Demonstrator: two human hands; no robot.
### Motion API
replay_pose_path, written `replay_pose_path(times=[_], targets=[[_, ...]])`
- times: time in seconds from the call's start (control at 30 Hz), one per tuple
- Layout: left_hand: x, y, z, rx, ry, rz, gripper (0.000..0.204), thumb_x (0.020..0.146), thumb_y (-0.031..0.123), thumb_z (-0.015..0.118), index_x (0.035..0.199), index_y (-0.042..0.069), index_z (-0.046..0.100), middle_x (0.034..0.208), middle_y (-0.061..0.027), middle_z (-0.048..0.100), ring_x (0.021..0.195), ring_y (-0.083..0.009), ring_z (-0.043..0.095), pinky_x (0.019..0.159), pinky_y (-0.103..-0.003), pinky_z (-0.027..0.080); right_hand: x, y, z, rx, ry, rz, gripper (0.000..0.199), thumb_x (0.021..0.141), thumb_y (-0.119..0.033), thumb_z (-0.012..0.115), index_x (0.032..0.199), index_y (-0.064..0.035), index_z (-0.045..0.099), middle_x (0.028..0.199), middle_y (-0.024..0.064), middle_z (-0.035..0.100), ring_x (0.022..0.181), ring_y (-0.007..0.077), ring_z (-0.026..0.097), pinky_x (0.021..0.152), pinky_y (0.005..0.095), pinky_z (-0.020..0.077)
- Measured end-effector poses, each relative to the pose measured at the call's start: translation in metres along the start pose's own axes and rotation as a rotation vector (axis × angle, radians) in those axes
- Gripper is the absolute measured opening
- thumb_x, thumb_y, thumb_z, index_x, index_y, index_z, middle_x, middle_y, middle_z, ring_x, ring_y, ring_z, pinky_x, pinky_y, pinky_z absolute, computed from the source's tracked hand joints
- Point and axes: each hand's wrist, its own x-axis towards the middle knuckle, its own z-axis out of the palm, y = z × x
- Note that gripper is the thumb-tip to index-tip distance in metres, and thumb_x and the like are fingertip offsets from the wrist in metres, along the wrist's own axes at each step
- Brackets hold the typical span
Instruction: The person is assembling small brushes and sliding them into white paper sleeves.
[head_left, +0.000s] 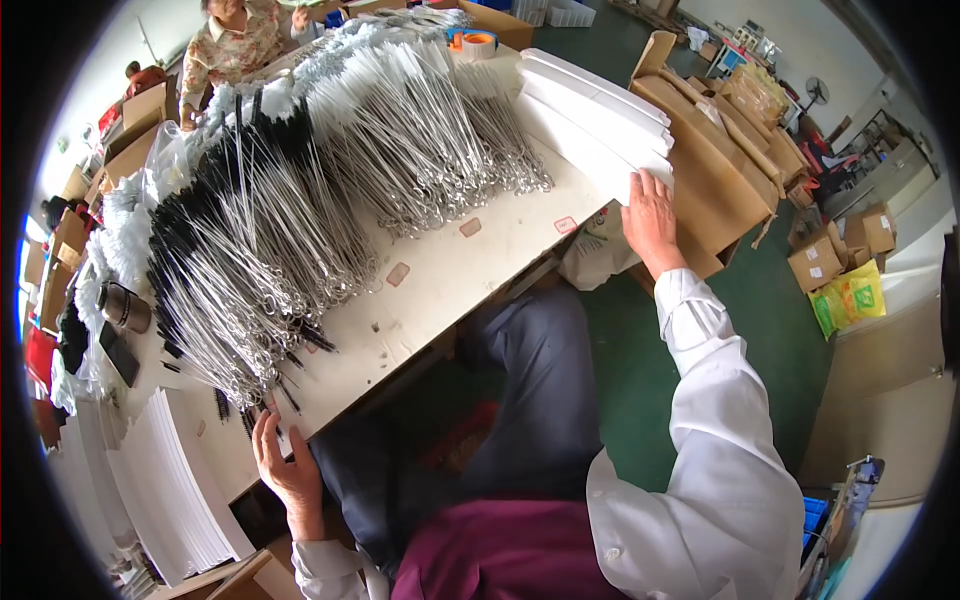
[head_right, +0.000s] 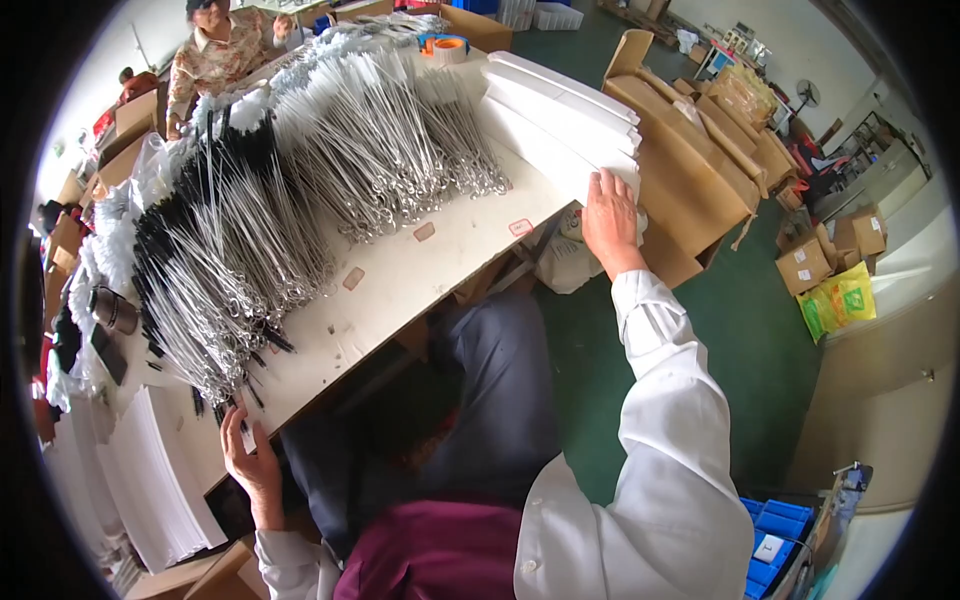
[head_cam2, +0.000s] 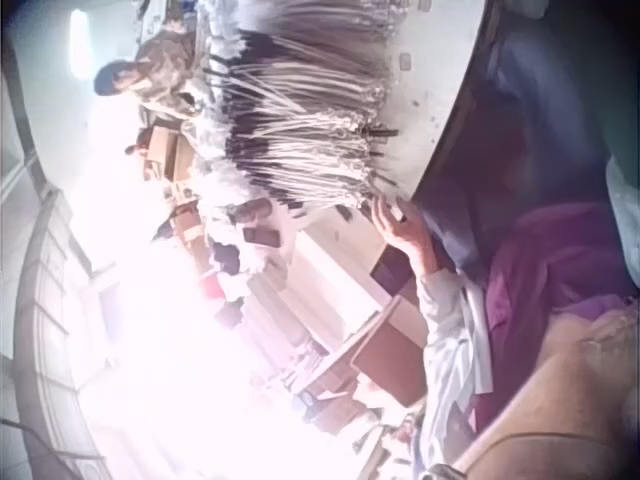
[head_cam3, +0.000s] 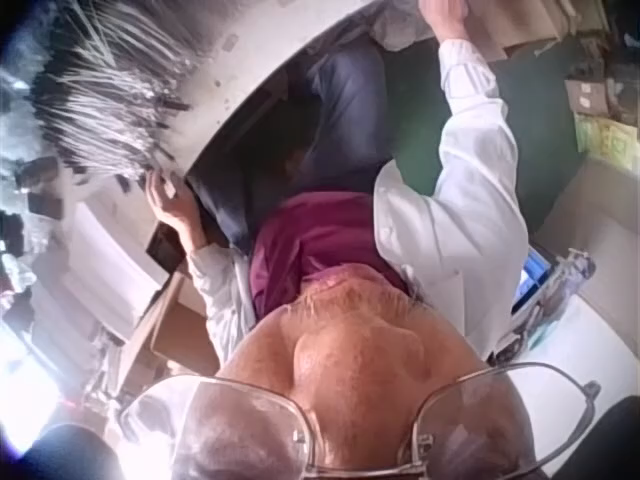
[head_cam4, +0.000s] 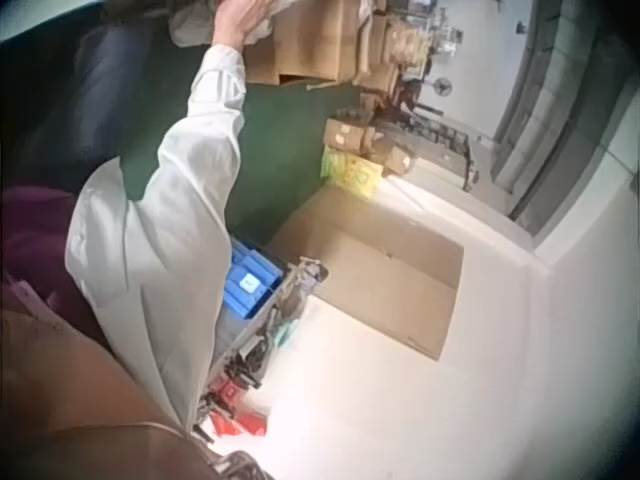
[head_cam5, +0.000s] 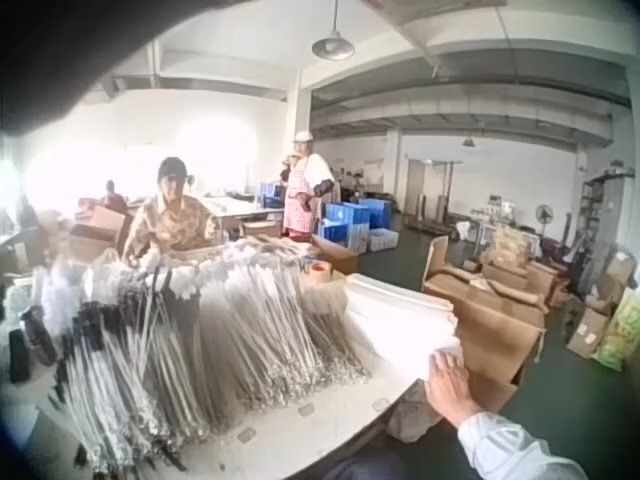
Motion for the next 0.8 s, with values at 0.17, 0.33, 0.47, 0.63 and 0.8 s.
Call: replay_pose_path(times=[0.17,0.33,0.47,0.63,0.8], targets=[[0.003,0.006,0.007,-0.061,0.038,0.013,0.033,0.089,0.001,0.065,0.122,-0.002,0.064,0.127,-0.0228,0.066,0.12,-0.0425,0.063,0.105,-0.049,0.048,-0.006,0.011,0.002,0.079,0.04,0.016,0.054,0.088,-0.011,0.07,0.136,0.0069,0.054,0.146,0.0214,0.051,0.135,0.0375,0.047,0.116,0.0476,0.036],[-0.001,0.01,0.004,-0.078,0.045,-0.009,0.035,0.089,0.001,0.066,0.123,-0.002,0.064,0.127,-0.0227,0.066,0.119,-0.0427,0.063,0.105,-0.049,0.049,-0.011,0.015,-0.008,0.069,0.047,0.059,0.057,0.085,-0.008,0.073,0.137,0.0041,0.053,0.146,0.0207,0.051,0.138,0.0386,0.045,0.117,0.0495,0.0355],[-0.001,0.014,0.001,-0.064,0.069,0.001,0.035,0.088,0.0,0.067,0.123,-0.002,0.064,0.126,-0.023,0.066,0.118,-0.0443,0.062,0.105,-0.051,0.049,-0.007,0.021,-0.024,0.149,0.17,0.162,0.057,0.085,-0.005,0.073,0.137,0.0026,0.053,0.143,0.0211,0.052,0.133,0.0392,0.05,0.112,0.0471,0.0413],[0.015,0.041,-0.013,-0.016,0.114,0.202,0.035,0.084,0.0,0.069,0.119,-0.003,0.064,0.124,-0.0238,0.066,0.116,-0.0464,0.063,0.104,-0.055,0.048,-0.006,-0.025,-0.059,0.697,0.219,0.156,0.062,0.085,-0.009,0.076,0.141,0.0033,0.051,0.139,0.0262,0.058,0.13,0.0443,0.055,0.112,0.0482,0.0451],[0.044,0.105,-0.028,-0.113,-0.041,0.408,0.05,0.076,0.007,0.08,0.123,0.0,0.064,0.133,-0.0237,0.063,0.122,-0.0461,0.06,0.11,-0.058,0.044,-0.022,-0.131,-0.145,0.916,0.092,-0.45,0.064,0.081,-0.009,0.08,0.138,0.0,0.055,0.137,0.0206,0.058,0.127,0.0403,0.057,0.109,0.0459,0.0489]])
